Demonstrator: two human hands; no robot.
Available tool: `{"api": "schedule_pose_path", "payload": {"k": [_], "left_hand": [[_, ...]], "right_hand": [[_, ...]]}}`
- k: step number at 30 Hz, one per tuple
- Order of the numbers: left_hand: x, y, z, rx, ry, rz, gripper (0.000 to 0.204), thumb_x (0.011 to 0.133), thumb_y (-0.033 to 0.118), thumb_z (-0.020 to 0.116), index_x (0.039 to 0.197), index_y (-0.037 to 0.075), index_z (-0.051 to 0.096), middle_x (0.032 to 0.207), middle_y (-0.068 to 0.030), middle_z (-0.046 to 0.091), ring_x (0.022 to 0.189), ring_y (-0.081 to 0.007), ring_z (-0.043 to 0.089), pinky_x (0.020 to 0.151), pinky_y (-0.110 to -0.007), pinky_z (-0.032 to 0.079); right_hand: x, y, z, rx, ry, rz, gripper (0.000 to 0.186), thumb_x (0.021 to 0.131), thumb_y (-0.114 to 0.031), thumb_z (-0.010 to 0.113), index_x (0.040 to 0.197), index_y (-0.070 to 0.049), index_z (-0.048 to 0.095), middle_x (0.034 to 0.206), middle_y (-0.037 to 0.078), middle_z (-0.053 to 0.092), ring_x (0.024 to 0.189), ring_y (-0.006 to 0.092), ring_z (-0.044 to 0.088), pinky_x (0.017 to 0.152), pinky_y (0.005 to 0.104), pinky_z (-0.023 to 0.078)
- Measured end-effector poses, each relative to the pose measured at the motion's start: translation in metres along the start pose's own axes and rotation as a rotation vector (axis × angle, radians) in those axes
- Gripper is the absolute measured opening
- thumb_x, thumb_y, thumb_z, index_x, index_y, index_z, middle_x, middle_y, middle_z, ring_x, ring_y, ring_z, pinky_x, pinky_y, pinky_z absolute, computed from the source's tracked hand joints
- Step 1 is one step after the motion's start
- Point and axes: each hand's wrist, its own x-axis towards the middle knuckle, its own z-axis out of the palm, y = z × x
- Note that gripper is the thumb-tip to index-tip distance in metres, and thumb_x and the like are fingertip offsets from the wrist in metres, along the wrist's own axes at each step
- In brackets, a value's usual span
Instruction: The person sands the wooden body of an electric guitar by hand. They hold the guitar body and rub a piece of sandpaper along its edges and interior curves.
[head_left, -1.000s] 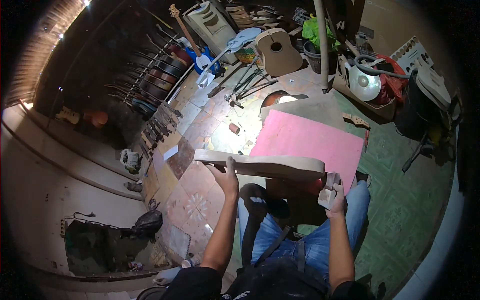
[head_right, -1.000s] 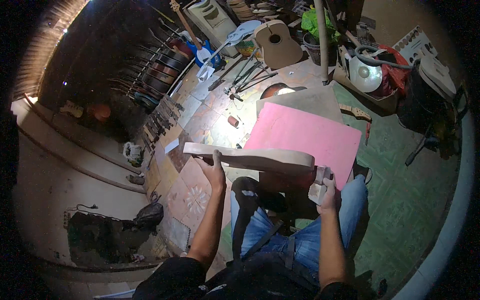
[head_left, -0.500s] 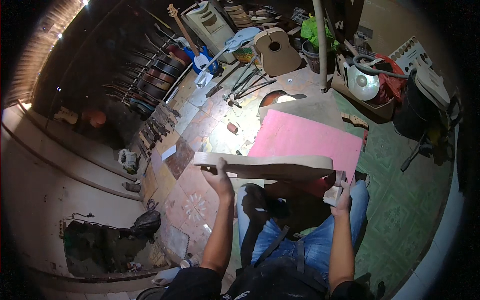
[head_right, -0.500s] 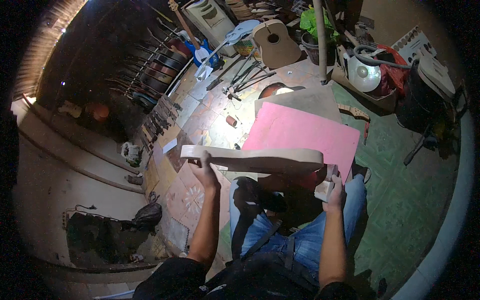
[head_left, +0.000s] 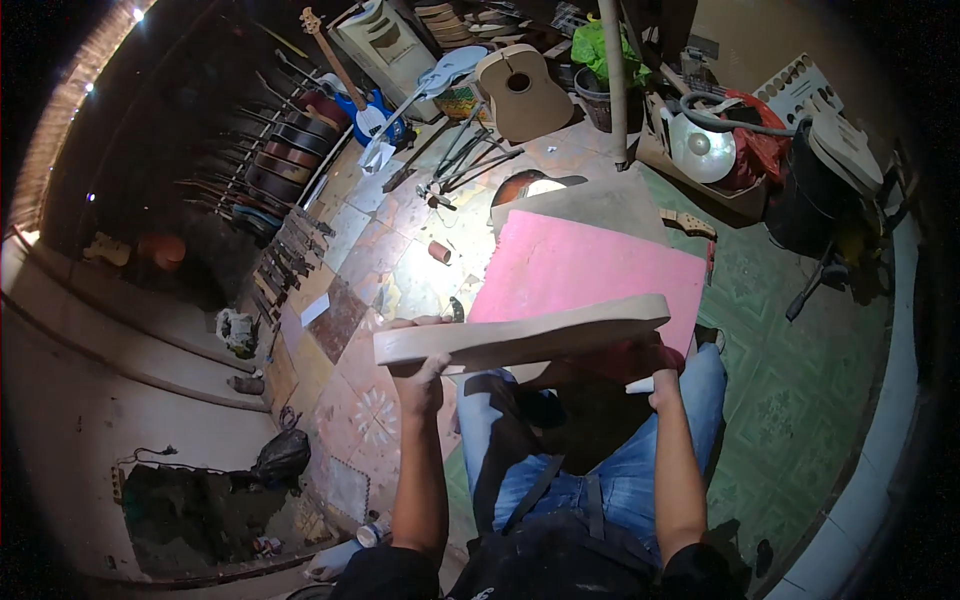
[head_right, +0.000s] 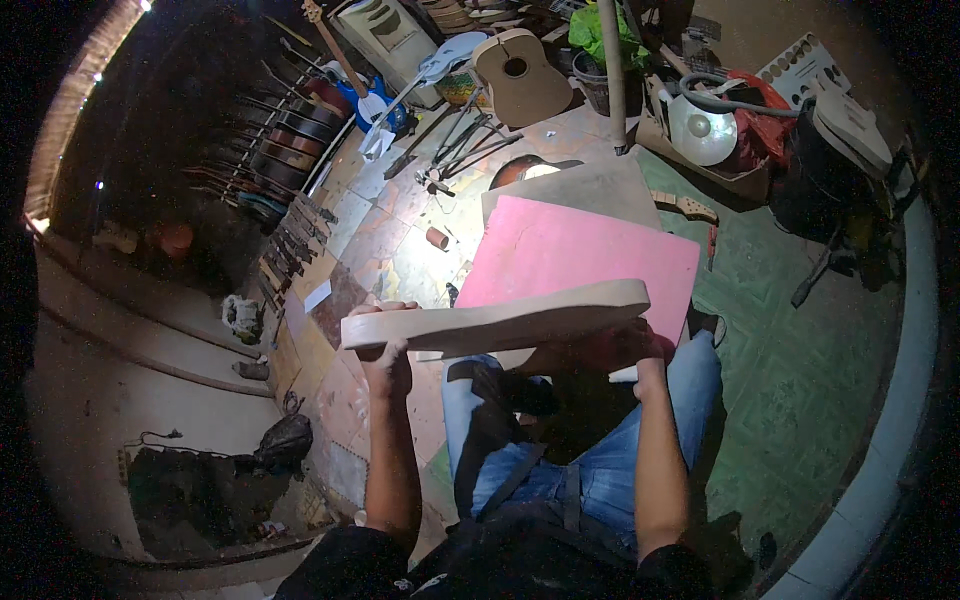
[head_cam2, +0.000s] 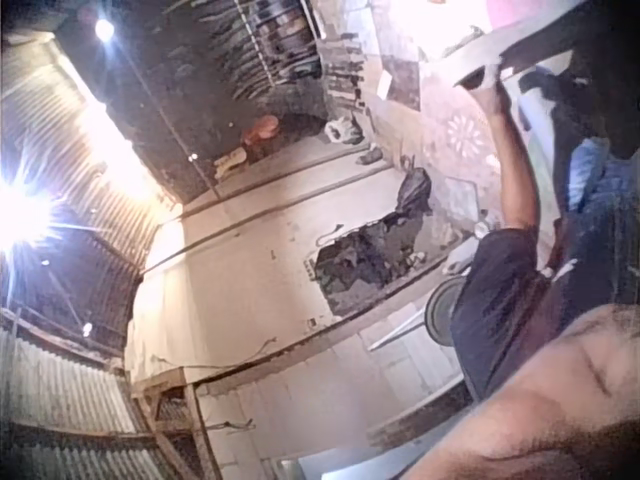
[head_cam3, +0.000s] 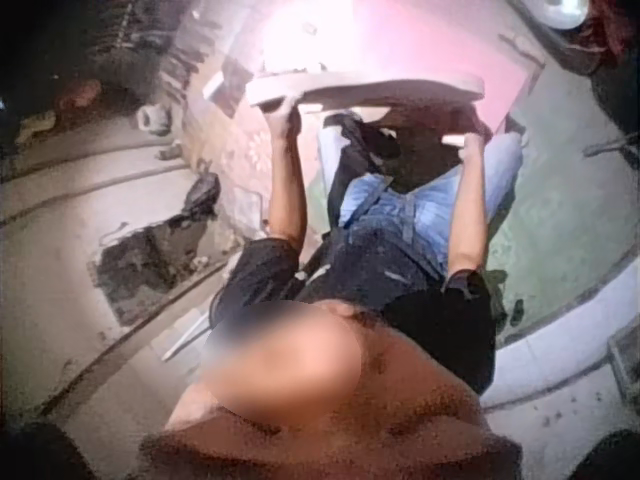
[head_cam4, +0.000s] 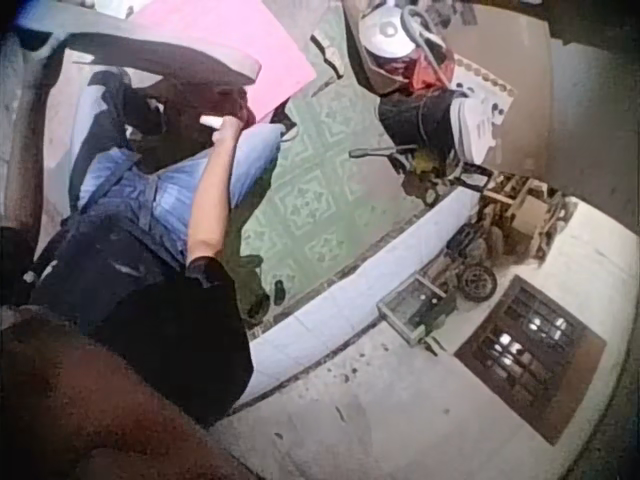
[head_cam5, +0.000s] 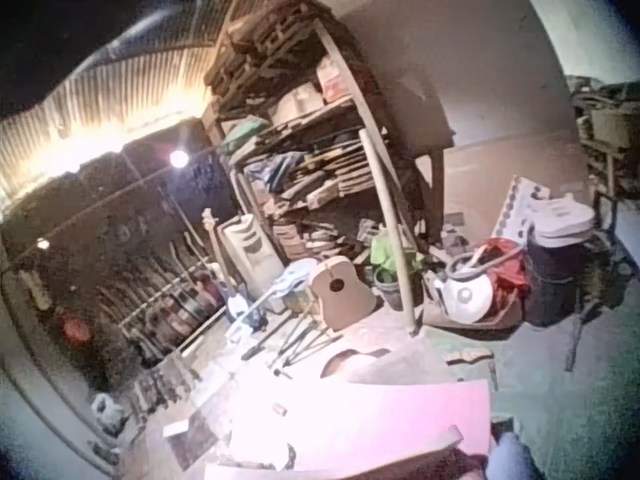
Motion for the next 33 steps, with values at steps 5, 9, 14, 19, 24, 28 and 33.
{"api": "schedule_pose_path", "payload": {"k": [5, 9, 14, 19, 24, 28, 33], "left_hand": [[-0.017, 0.006, 0.030, 0.013, 0.016, -0.047, 0.076, 0.073, 0.016, 0.093, 0.127, 0.011, 0.040, 0.116, -0.0170, 0.065, 0.118, -0.0334, 0.063, 0.106, -0.048, 0.047], [-0.023, 0.014, 0.029, 0.096, 0.009, -0.032, 0.075, 0.076, 0.015, 0.091, 0.129, 0.010, 0.038, 0.120, -0.0185, 0.064, 0.121, -0.0327, 0.062, 0.107, -0.047, 0.047], [-0.022, 0.022, 0.046, 0.116, 0.024, -0.106, 0.070, 0.080, 0.009, 0.087, 0.130, 0.009, 0.036, 0.124, -0.0195, 0.063, 0.123, -0.0313, 0.061, 0.109, -0.046, 0.046], [-0.031, 0.024, 0.047, 0.198, 0.062, -0.100, 0.064, 0.083, -0.003, 0.079, 0.130, 0.008, 0.037, 0.127, -0.0197, 0.062, 0.123, -0.0309, 0.061, 0.111, -0.044, 0.046], [-0.042, 0.025, 0.041, 0.311, 0.113, -0.144, 0.065, 0.082, -0.002, 0.082, 0.129, 0.006, 0.038, 0.126, -0.0189, 0.063, 0.121, -0.0277, 0.062, 0.106, -0.041, 0.051], [-0.048, 0.022, 0.054, 0.238, 0.155, -0.177, 0.057, 0.083, -0.005, 0.080, 0.133, 0.001, 0.055, 0.127, -0.0141, 0.065, 0.119, -0.0252, 0.063, 0.103, -0.039, 0.053], [-0.053, 0.022, 0.048, 0.318, 0.204, -0.198, 0.055, 0.081, -0.006, 0.082, 0.129, 0.001, 0.057, 0.123, -0.0121, 0.067, 0.109, -0.0227, 0.067, 0.092, -0.034, 0.057]], "right_hand": [[0.042, 0.027, -0.029, -0.223, 0.163, -0.350, 0.041, 0.095, -0.029, 0.070, 0.128, -0.006, 0.064, 0.115, 0.008, 0.070, 0.104, 0.0210, 0.066, 0.089, 0.0364, 0.053], [0.028, 0.010, 0.002, -0.512, 0.186, -0.569, 0.030, 0.093, -0.036, 0.069, 0.106, -0.009, 0.074, 0.099, 0.013, 0.073, 0.096, 0.0282, 0.068, 0.086, 0.0416, 0.052], [0.045, -0.007, 0.002, -1.089, 0.657, -0.995, 0.030, 0.084, -0.039, 0.073, 0.093, -0.010, 0.076, 0.089, 0.017, 0.073, 0.084, 0.0379, 0.069, 0.076, 0.0476, 0.054], [0.062, 0.006, 0.003, -0.762, 0.498, -0.817, 0.037, 0.081, -0.036, 0.080, 0.098, -0.003, 0.072, 0.091, 0.014, 0.073, 0.089, 0.0293, 0.070, 0.082, 0.0433, 0.054], [0.078, -0.007, 0.015, -0.765, 0.449, -0.701, 0.039, 0.082, -0.041, 0.080, 0.091, -0.003, 0.074, 0.084, 0.012, 0.075, 0.080, 0.0230, 0.071, 0.073, 0.0389, 0.054], [0.100, -0.023, 0.007, -0.873, 0.334, -0.719, 0.047, 0.084, -0.050, 0.075, 0.087, -0.004, 0.076, 0.074, 0.012, 0.073, 0.071, 0.0243, 0.070, 0.069, 0.0409, 0.054], [0.074, -0.045, 0.027, -0.724, 0.158, -0.495, 0.038, 0.093, -0.043, 0.067, 0.099, -0.006, 0.074, 0.096, 0.008, 0.075, 0.082, 0.0215, 0.070, 0.072, 0.0361, 0.055]]}}
